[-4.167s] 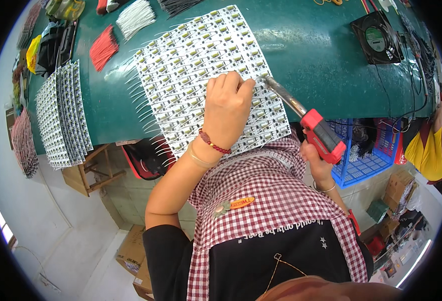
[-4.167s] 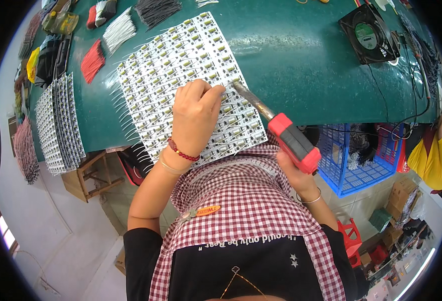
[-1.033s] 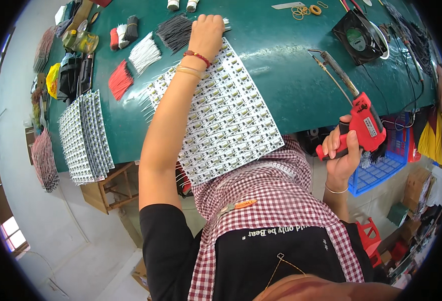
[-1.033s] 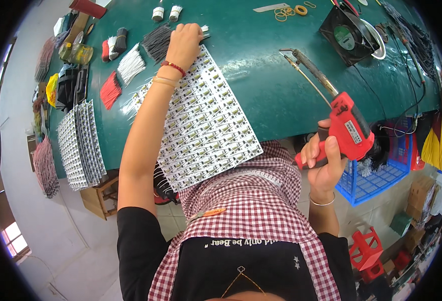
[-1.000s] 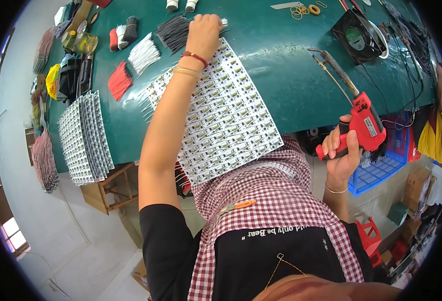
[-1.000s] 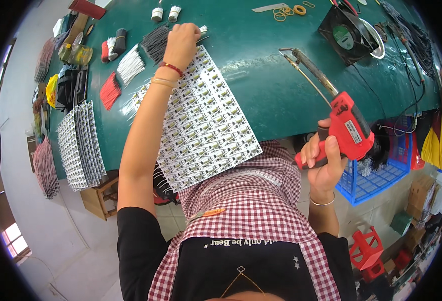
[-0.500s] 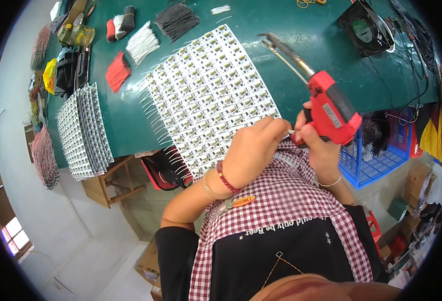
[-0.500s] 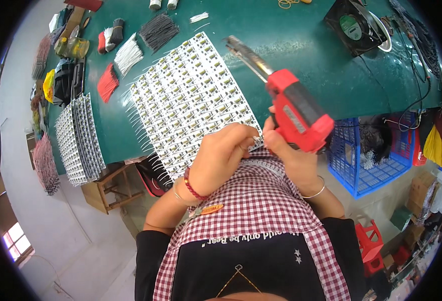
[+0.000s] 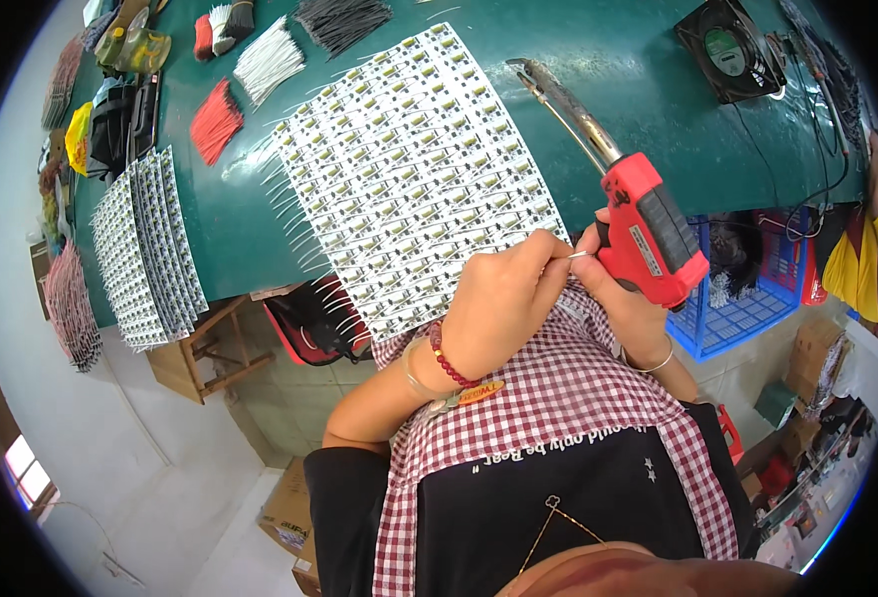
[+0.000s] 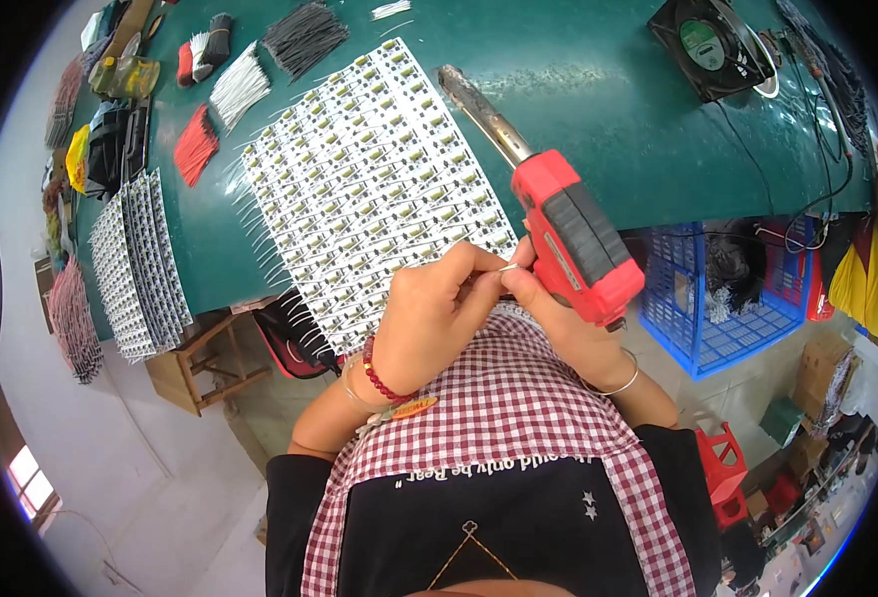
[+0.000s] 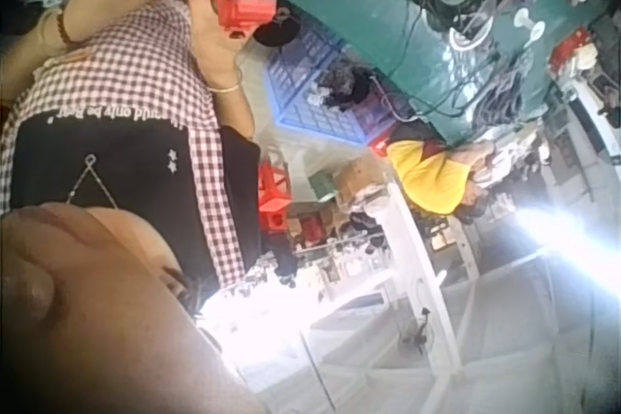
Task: The person uses a red soldering iron to apply heat to specific points on a white circuit board populated with electronic components. They repeatedly insert thin white wires into the board and solder them in place, working systematically across the grid of components.
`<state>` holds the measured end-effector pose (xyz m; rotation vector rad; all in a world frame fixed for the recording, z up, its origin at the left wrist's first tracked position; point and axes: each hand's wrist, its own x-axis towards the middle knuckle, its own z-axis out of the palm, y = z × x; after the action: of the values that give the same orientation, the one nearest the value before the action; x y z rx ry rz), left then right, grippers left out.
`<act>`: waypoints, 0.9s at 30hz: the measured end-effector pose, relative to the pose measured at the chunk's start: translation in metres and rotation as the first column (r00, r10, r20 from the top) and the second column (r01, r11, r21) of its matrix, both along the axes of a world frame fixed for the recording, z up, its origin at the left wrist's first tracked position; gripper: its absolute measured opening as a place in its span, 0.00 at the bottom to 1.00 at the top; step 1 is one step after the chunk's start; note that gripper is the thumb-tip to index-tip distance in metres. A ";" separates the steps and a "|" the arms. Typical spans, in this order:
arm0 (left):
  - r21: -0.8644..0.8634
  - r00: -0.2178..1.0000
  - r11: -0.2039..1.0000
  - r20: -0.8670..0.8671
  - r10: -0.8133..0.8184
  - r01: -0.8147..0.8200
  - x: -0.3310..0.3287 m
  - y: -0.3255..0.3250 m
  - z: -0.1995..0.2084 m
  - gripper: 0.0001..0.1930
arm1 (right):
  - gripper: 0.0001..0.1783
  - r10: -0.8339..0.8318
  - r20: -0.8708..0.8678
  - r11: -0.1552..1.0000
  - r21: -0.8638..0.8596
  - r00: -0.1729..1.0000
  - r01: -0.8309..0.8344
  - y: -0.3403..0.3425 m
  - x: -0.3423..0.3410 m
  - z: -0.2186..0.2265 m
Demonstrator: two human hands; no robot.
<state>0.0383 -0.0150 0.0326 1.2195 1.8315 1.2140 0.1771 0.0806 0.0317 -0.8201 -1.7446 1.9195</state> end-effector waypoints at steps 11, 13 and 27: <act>0.022 0.998 0.998 0.010 0.063 -0.063 0.003 -0.004 -0.004 0.02 | 0.28 0.061 0.007 0.994 0.092 0.998 -0.061 0.003 -0.001 -0.006; -0.021 0.999 0.999 -0.013 0.045 -0.045 0.001 -0.004 -0.001 0.02 | 0.28 0.056 0.006 0.990 0.126 0.998 -0.056 0.001 0.001 -0.009; -0.074 0.997 0.996 0.040 0.059 -0.056 -0.002 -0.008 -0.002 0.03 | 0.25 -0.038 0.058 0.986 0.163 0.998 0.028 -0.002 -0.004 -0.006</act>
<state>0.0364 -0.0226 0.0305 1.0998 1.8749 1.1844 0.1733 0.0783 0.0253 -0.8502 -1.8821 1.7218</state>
